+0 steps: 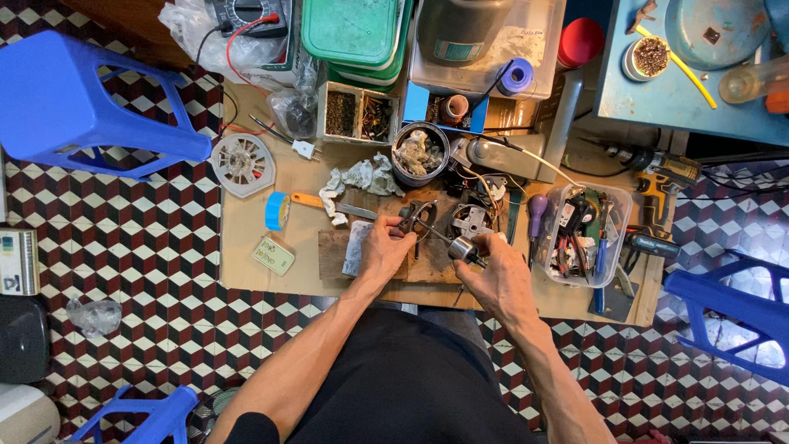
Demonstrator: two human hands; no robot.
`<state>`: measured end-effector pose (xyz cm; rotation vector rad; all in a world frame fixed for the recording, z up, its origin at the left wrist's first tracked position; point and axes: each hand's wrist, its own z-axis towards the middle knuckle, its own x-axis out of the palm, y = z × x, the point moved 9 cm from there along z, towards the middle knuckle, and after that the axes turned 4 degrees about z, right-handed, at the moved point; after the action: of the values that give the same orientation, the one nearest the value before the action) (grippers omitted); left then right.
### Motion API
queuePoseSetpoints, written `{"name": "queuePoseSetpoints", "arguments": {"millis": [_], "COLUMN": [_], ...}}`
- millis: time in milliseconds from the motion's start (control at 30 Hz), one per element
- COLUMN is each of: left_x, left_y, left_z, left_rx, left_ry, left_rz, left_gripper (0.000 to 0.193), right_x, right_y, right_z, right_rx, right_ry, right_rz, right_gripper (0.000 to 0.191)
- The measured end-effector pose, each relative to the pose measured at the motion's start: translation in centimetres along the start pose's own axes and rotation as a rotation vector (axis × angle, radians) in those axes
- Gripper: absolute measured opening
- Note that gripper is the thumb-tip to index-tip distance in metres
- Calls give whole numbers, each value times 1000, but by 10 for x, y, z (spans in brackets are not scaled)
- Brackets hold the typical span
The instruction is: The person cleans and assembles a small electromechanical device on a workbench. They wipe parts with a cloth, insert a cylindrical component, and use a cordless drill to tighten screws, then inspect the assembled unit.
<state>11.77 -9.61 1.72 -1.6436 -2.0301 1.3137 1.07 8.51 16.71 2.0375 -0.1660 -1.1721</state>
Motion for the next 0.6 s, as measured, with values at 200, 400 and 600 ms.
{"name": "queuePoseSetpoints", "arguments": {"millis": [200,400,600], "left_x": [-6,-17,-19], "left_y": [-6,-19,-28], "left_z": [-11,-23,-34], "left_rx": [57,116,125], "left_ry": [51,45,92], "left_rz": [-178,-238,-229], "left_gripper": [45,44,40], "right_x": [14,8,6], "right_y": [-39,-12,2], "right_z": [-12,-16,-23], "right_rx": [569,330,208], "right_ry": [83,26,-24], "right_rz": [295,306,248], "right_gripper": [54,51,50]}}
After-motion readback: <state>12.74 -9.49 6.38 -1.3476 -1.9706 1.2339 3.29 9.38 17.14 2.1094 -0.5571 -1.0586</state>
